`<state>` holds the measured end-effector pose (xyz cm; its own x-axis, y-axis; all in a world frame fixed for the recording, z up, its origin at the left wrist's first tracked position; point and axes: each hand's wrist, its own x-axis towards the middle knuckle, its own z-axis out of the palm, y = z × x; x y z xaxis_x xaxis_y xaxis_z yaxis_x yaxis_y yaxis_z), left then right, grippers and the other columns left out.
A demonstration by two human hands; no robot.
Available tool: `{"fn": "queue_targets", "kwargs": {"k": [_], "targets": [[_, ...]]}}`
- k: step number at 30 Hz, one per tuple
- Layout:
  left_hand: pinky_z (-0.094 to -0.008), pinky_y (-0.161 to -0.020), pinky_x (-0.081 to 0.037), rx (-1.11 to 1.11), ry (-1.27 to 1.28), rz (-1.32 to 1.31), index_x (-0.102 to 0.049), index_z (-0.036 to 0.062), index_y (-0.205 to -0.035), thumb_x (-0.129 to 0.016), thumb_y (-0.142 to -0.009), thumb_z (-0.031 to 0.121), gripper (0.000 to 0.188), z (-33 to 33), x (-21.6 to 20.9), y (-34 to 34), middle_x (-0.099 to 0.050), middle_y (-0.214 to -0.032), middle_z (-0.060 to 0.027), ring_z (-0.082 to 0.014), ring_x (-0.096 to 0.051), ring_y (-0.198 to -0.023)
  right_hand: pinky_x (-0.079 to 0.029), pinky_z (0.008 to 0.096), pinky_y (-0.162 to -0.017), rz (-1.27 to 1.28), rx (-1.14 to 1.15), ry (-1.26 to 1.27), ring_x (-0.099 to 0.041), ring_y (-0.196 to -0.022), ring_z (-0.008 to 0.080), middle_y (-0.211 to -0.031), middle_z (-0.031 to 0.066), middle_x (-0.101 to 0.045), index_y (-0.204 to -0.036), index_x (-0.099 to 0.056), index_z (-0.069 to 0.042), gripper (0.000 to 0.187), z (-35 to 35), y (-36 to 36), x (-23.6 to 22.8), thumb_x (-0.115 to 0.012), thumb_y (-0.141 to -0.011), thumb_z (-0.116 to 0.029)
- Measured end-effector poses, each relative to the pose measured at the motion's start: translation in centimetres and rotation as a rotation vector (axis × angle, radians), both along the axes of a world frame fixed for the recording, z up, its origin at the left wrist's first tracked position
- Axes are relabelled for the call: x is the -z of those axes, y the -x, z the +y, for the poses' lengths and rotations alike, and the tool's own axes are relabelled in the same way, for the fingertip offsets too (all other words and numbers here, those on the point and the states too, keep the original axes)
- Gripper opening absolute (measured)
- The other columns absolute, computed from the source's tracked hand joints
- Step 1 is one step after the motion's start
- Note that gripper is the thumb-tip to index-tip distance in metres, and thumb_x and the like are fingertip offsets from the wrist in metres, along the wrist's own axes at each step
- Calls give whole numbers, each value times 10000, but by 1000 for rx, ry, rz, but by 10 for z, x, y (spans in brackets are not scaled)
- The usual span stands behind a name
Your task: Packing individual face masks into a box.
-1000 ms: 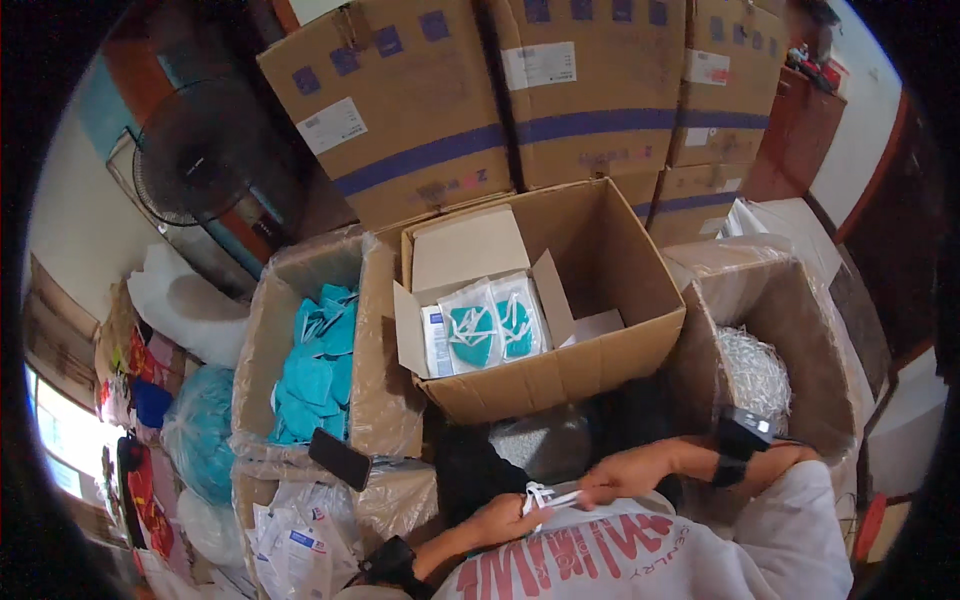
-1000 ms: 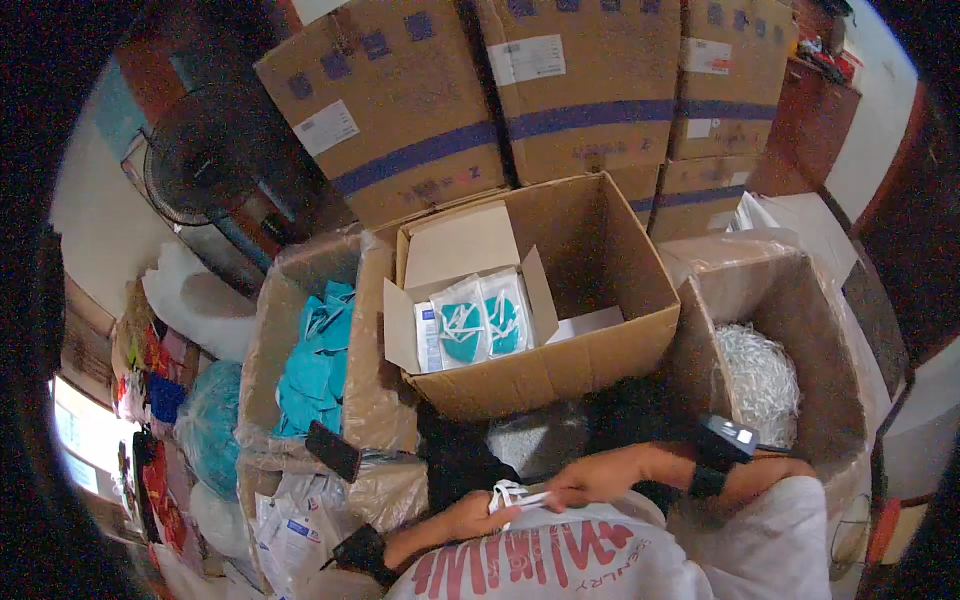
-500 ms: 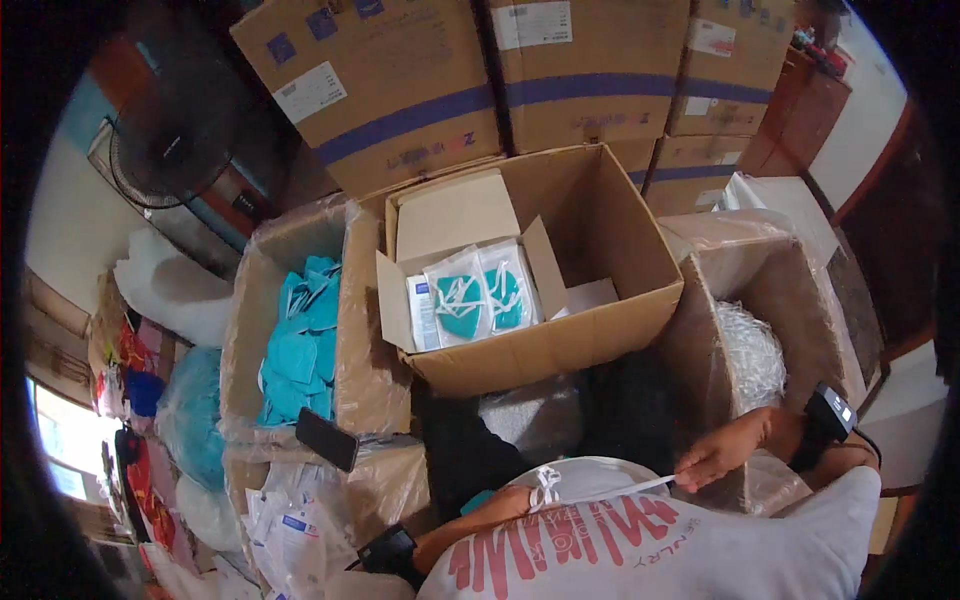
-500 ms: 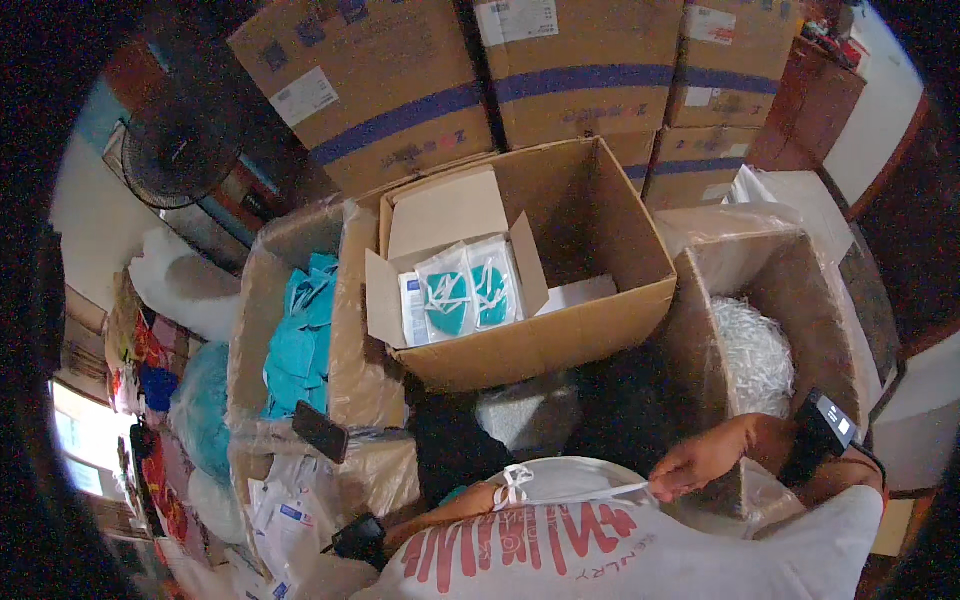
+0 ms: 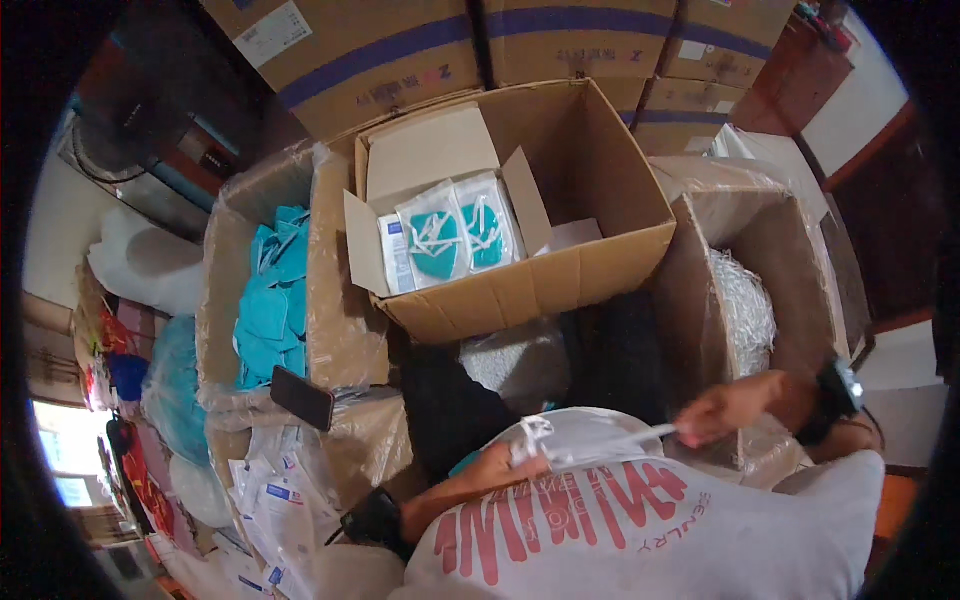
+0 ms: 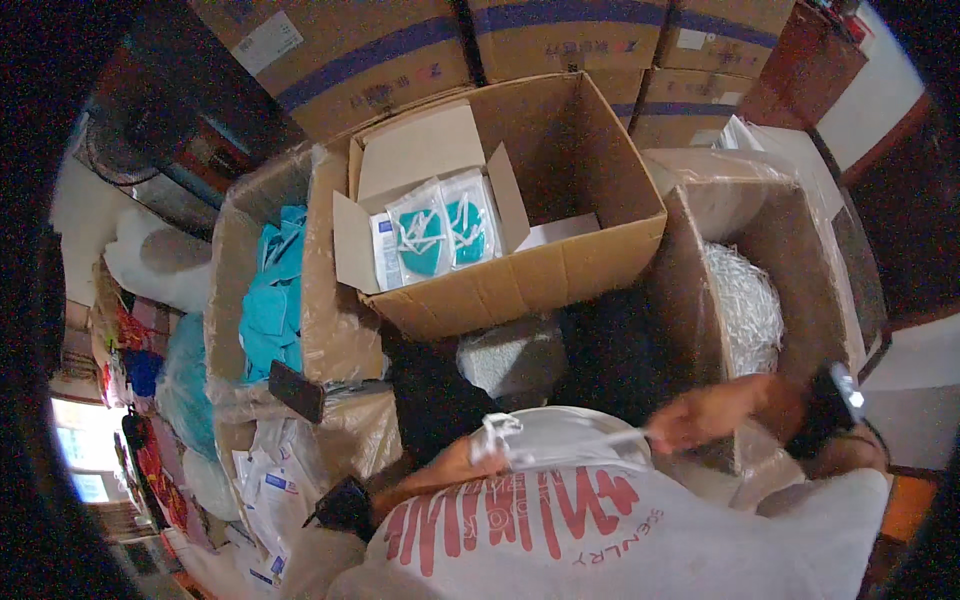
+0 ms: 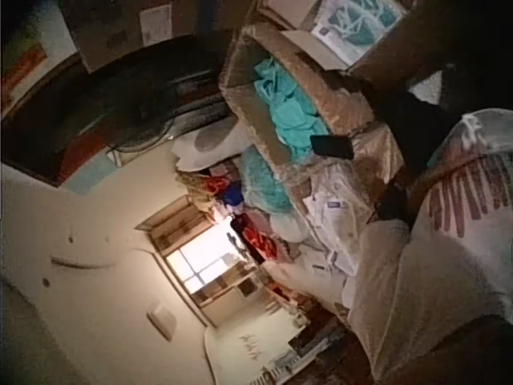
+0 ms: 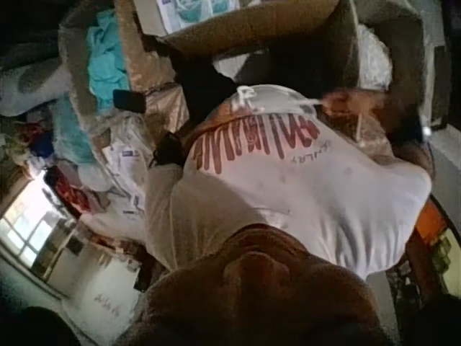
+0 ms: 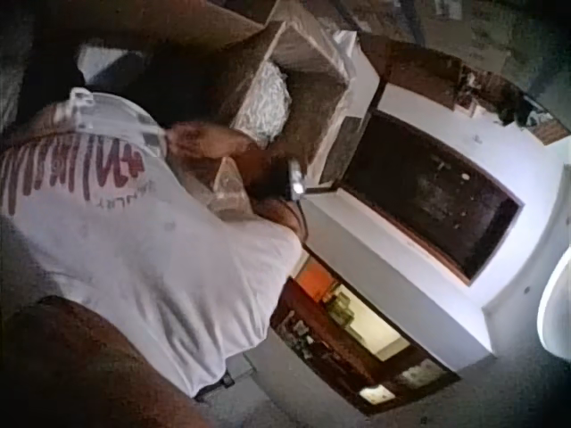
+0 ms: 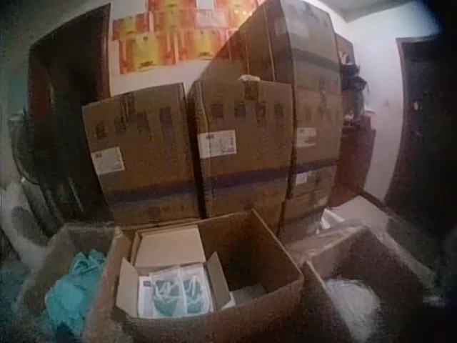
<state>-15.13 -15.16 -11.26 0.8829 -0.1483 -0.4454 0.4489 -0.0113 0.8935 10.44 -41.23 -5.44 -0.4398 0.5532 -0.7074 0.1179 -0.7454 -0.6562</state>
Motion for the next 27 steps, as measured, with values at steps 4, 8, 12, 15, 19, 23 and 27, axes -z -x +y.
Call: {"fn": "queue_targets", "kwargs": {"k": [4,8,12,15,19,23,27], "targets": [[-223,-617,-396,-410,329,8,-600,29,-1011,-427,-917,302,337,12,6,-7,-575,-791,16,-48,-483,-702,-420,362,-652,-298,138,-500,-515,-664,249,-711,125,-548,-840,-516,-21,379,85,64,32,-339,-940,-341],[-346,-570,-434,-180,-571,-205,-619,65,-956,-471,-881,283,274,13,-15,-18,-621,-736,-107,-260,-584,-628,-432,434,-666,-478,84,-657,-550,-748,392,-807,234,-571,-903,-527,-19,337,133,81,15,-376,-917,-320],[-407,-613,-459,118,-662,-287,-593,60,-926,-494,-844,345,313,18,2,3,-613,-801,-150,-334,-584,-710,-425,391,-687,-220,-99,-516,-569,-781,279,-841,198,-572,-908,-514,-6,345,107,60,5,-367,-928,-318],[-423,-677,-462,266,-669,-174,-580,44,-917,-448,-855,374,361,5,-6,-2,-605,-855,-167,-333,-584,-747,-418,352,-706,-79,-153,-407,-538,-787,186,-837,158,-565,-914,-516,5,347,81,50,3,-365,-935,-307],[-435,-704,-455,264,-693,-131,-578,37,-892,-457,-851,332,322,7,-8,4,-608,-842,-157,-339,-579,-777,-416,308,-693,-1,-162,-220,-501,-764,129,-796,101,-555,-910,-523,13,316,56,32,-9,-381,-938,-267],[-387,-683,-449,-83,-578,17,-583,30,-893,-487,-838,290,283,17,-9,26,-607,-800,-160,-319,-588,-765,-415,256,-610,-184,65,144,-480,-660,102,-699,24,-510,-901,-527,-9,287,20,-11,-3,-403,-930,-266],[-361,-711,-439,-273,-479,-68,-604,41,-929,-608,-778,250,258,35,1,1,-581,-846,-175,-334,-569,-796,-413,234,-601,-77,606,-38,-492,-664,91,-706,12,-516,-944,-543,-25,226,62,13,49,-460,-907,-232]]}}
